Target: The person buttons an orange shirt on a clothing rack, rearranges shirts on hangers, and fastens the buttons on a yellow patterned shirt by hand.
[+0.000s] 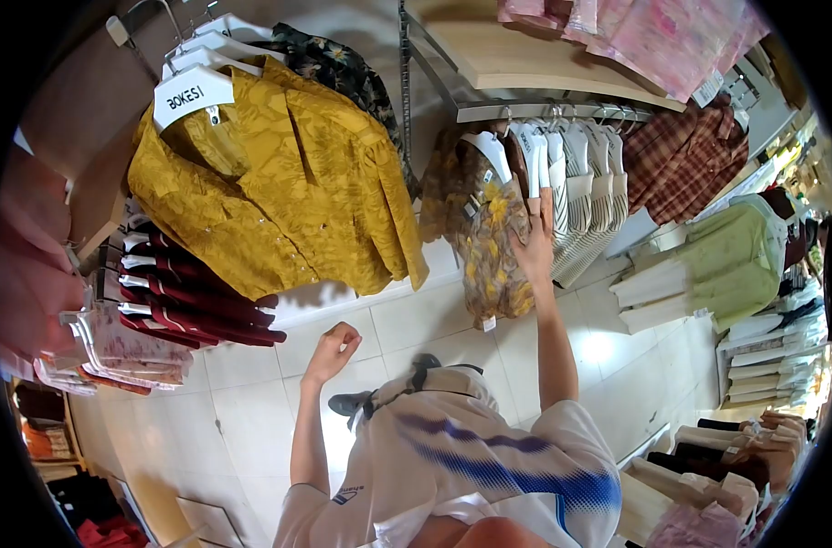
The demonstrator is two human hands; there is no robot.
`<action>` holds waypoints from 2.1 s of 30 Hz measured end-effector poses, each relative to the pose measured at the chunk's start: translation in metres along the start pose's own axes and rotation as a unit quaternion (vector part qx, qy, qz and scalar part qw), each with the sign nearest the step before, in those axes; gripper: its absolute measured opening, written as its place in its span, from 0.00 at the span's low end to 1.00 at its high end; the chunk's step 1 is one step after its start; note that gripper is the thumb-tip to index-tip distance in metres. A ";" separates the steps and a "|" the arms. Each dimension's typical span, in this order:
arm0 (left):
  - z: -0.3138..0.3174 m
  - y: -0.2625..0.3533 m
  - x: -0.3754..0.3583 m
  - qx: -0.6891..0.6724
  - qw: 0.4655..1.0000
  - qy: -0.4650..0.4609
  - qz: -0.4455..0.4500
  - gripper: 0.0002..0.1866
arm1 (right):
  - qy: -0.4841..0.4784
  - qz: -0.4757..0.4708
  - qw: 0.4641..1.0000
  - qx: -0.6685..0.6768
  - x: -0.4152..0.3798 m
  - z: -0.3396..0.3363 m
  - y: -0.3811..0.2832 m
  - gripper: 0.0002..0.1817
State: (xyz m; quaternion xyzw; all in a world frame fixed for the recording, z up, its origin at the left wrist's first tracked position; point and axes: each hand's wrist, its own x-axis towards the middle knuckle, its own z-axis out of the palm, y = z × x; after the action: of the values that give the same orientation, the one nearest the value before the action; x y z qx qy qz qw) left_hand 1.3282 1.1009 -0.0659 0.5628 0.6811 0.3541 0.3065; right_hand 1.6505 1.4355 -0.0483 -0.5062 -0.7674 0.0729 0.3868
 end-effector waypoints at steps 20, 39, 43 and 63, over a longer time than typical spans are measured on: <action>0.005 -0.008 -0.011 -0.015 1.000 -0.002 -0.018 0.06 | -0.078 0.051 0.996 -0.017 -0.054 0.025 0.045 0.30; 0.006 -0.019 -0.039 -0.030 0.997 0.027 -0.067 0.13 | -0.484 -0.023 0.844 0.228 -0.103 -0.003 -0.071 0.18; 0.003 -0.023 -0.037 0.012 0.999 0.031 -0.022 0.11 | -0.361 -0.179 0.866 0.296 -0.032 -0.072 -0.207 0.14; -0.091 0.071 0.044 0.126 0.943 0.308 0.001 0.12 | -0.217 -0.378 0.899 0.040 0.053 0.033 -0.406 0.22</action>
State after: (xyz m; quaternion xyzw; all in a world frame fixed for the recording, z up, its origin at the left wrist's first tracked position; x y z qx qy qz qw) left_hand 1.2849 1.1401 0.0427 0.4610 0.7809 0.4213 0.0083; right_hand 1.3262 1.2954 0.1610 -0.1337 -0.9622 0.0598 0.2294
